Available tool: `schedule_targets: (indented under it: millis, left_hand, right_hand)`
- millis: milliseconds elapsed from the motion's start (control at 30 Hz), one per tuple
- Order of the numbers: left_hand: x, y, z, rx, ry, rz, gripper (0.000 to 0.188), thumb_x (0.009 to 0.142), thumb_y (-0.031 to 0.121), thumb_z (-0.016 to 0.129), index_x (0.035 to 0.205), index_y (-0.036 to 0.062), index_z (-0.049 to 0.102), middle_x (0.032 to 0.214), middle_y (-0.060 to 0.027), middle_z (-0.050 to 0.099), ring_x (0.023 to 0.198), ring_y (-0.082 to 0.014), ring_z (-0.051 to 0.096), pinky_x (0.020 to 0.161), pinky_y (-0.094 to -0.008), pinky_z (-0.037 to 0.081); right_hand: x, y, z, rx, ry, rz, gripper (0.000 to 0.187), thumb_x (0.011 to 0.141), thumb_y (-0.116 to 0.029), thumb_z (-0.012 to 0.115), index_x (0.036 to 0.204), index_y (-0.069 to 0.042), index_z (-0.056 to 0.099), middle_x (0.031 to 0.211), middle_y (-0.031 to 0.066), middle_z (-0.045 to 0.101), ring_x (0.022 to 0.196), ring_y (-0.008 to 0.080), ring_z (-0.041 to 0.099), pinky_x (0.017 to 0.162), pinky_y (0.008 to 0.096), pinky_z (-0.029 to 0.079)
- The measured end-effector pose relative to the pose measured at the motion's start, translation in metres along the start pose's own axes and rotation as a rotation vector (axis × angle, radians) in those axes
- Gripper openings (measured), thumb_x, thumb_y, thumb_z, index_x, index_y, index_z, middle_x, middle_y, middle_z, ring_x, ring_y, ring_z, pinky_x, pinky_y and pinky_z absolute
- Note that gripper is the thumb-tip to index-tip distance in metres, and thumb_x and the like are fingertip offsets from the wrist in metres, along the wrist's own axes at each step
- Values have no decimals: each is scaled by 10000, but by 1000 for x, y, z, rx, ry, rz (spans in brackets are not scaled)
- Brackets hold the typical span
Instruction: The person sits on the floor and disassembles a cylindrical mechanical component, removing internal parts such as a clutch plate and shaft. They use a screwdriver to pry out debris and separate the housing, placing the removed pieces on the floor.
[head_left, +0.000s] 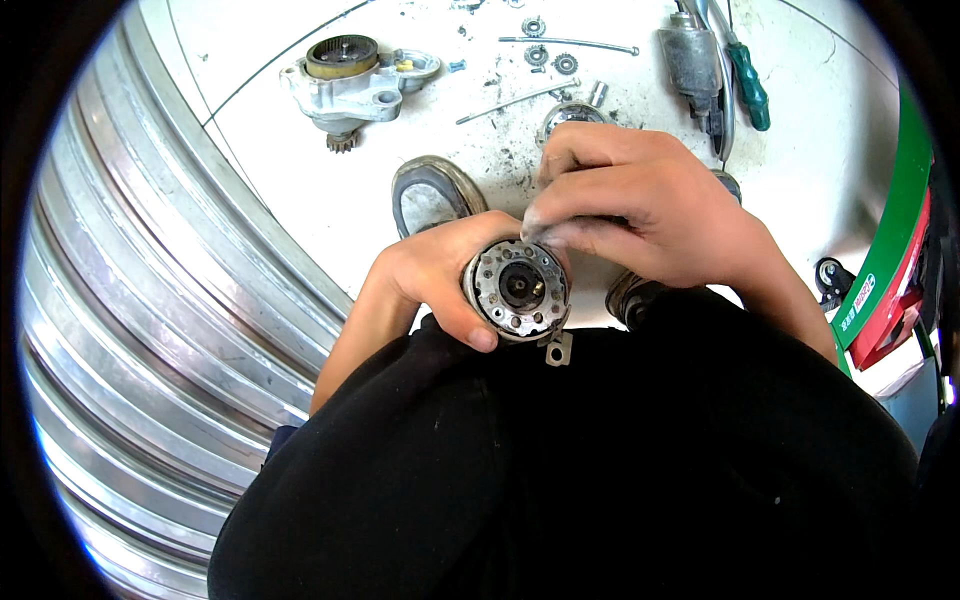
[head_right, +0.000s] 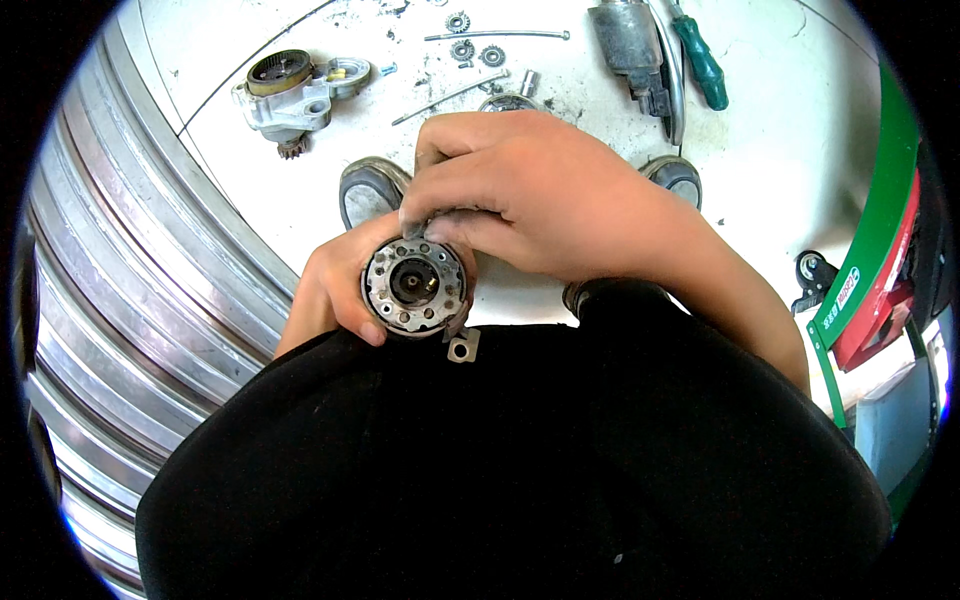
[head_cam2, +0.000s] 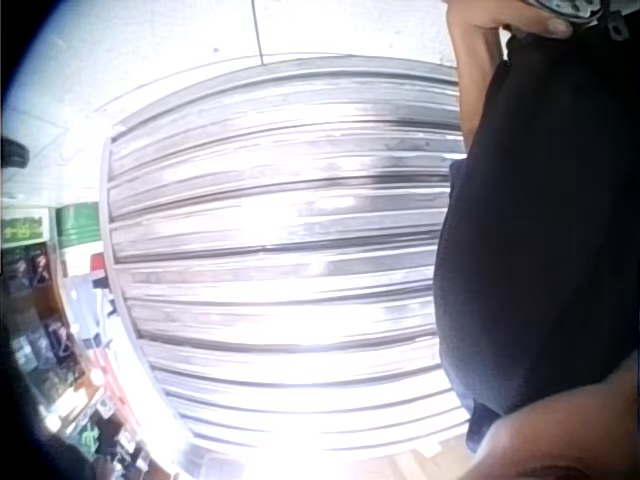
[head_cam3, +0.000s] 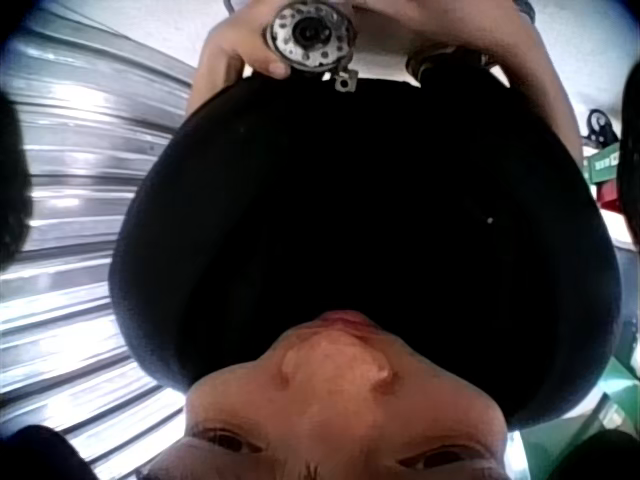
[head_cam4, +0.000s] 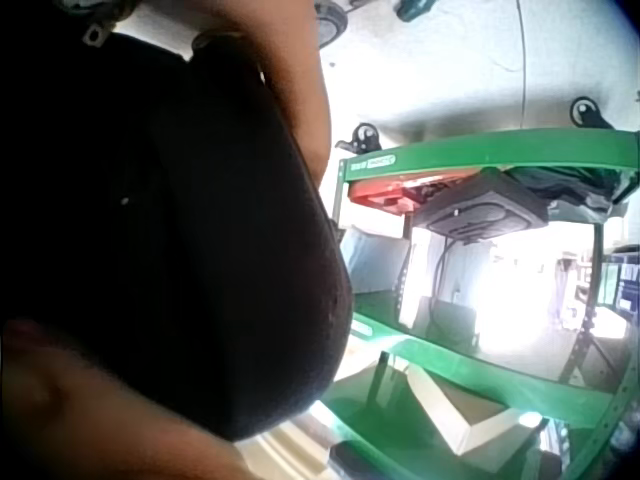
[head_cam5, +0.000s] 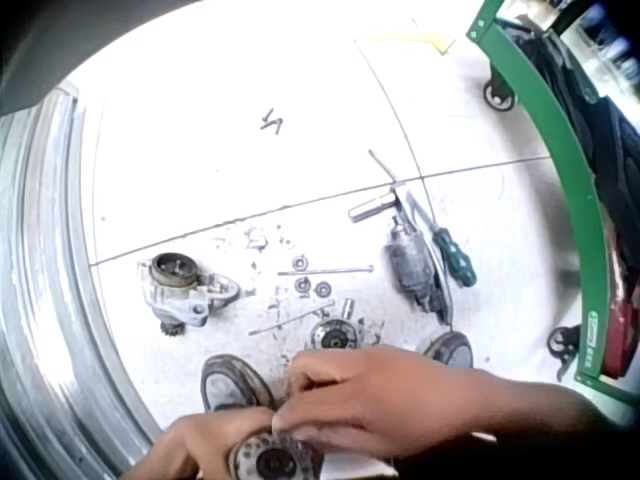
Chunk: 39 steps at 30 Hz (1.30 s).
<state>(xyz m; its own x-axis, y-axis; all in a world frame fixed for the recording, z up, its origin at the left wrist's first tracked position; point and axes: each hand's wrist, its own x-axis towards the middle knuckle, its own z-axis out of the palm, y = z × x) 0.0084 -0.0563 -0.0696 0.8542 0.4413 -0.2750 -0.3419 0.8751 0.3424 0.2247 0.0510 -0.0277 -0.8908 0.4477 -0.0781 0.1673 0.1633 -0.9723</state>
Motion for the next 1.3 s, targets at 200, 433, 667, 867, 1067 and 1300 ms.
schedule_targets:
  millis: [200,433,667,867,1067,1300]
  left_hand:
    - [-7,12,11,-12,130,-91,792,544,271,919,1169,-83,584,1041,-135,694,927,-193,680,832,-277,542]
    - [-4,9,7,11,109,-85,835,549,255,918,1220,-82,554,1098,-151,676,978,-198,669,856,-293,543]
    - [-9,9,9,-50,115,-59,855,544,214,919,1249,-73,531,1105,-144,662,998,-204,660,870,-299,538]
    - [-1,9,7,37,12,-77,825,562,209,911,1238,-63,525,1082,-128,658,986,-193,656,857,-295,537]
    - [6,9,4,183,-108,-4,777,587,214,898,1219,-59,537,1070,-129,669,951,-185,671,817,-299,553]
    - [2,12,9,174,30,-37,673,586,218,889,1128,-60,602,1033,-136,704,915,-188,690,786,-286,555]
  right_hand:
    - [0,-9,-4,67,-165,-19,100,812,-152,735,902,-109,727,868,30,595,811,207,622,693,350,492]
    - [4,-14,-3,-68,-236,-22,79,843,-171,687,866,-95,692,868,35,593,767,224,631,636,374,495]
    - [-2,-11,7,-154,-199,-91,142,862,-117,639,997,-95,599,993,60,558,748,238,632,576,372,490]
    - [-1,-12,3,1,-332,10,185,847,-62,649,1020,-74,585,1004,82,519,766,257,610,612,375,476]
    - [-3,-14,3,235,-387,66,256,784,-5,698,1002,-71,582,958,109,500,831,313,571,663,400,451]
    - [-9,-20,5,-22,-327,41,260,769,8,654,1003,-30,548,968,125,496,826,298,567,683,401,471]
